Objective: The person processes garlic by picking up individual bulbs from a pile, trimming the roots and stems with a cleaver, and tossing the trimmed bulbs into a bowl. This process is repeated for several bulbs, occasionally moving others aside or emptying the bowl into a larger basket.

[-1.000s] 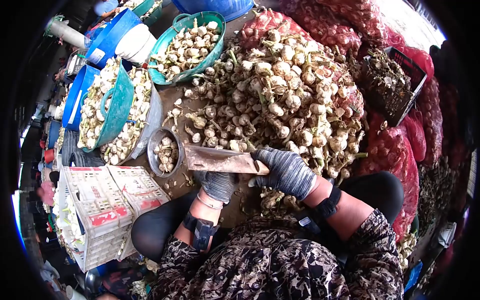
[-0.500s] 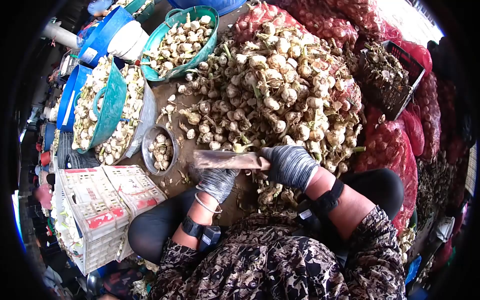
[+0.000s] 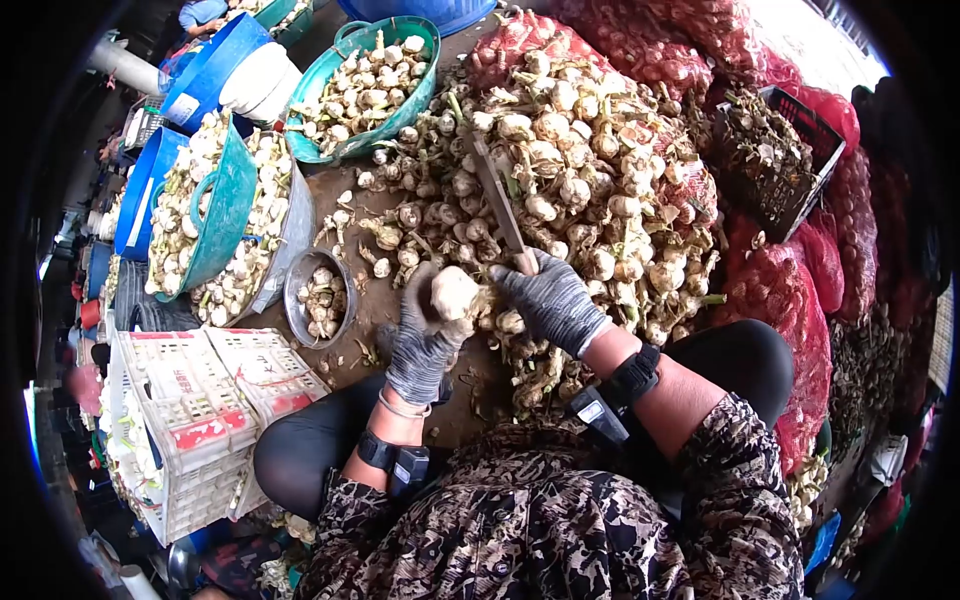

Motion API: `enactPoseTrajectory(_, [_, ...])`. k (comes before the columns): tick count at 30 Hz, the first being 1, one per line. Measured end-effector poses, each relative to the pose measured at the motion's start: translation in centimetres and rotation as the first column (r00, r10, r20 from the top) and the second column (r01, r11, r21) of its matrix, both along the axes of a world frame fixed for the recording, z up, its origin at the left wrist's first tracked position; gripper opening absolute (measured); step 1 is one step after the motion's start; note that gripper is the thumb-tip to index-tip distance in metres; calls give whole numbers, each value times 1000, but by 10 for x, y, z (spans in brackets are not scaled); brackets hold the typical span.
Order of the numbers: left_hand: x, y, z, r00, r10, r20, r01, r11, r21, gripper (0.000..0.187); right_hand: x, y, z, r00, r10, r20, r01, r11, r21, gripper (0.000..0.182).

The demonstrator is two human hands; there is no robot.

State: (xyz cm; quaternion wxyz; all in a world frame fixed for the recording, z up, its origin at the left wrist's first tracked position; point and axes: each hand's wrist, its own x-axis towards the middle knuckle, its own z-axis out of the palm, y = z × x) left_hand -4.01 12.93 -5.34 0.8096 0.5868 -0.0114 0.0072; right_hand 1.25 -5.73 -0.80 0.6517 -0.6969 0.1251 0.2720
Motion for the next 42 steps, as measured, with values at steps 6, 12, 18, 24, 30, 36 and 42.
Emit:
enactPoseTrajectory(6, [2, -2, -11, 983, -162, -86, 159, 987, -38, 66, -19, 4, -18, 965, -9, -261, 128, 888, 442, 21])
enactPoseTrajectory(12, [0, 5, 15, 991, -110, -70, 113, 992, 49, 70, -25, -12, -21, 732, 364, 576, -106, 896, -432, 32])
enactPoseTrajectory(18, [-9, 27, -24, 933, -317, 168, 186, 829, 528, 48, -34, -29, 18, 420, 789, 448, -174, 555, -813, 30])
enactPoseTrajectory(24, [-2, 15, -2, 935, -263, -237, 175, 925, -339, 37, -32, -31, 25, 363, 865, 347, -271, 454, -849, 22])
enactPoseTrajectory(30, [-4, 13, 7, 943, -298, -148, 319, 936, 148, 37, -22, -35, -4, 352, 849, 393, -233, 486, -842, 23])
enactPoseTrajectory(36, [3, 14, -20, 926, -110, -362, 99, 994, -48, 62, 3, -59, -36, 722, 676, 144, -171, 377, -910, 27])
enactPoseTrajectory(42, [118, 74, -65, 752, 226, -620, -364, 925, -105, 47, 7, -28, -26, 830, 464, 308, -173, 741, -649, 27])
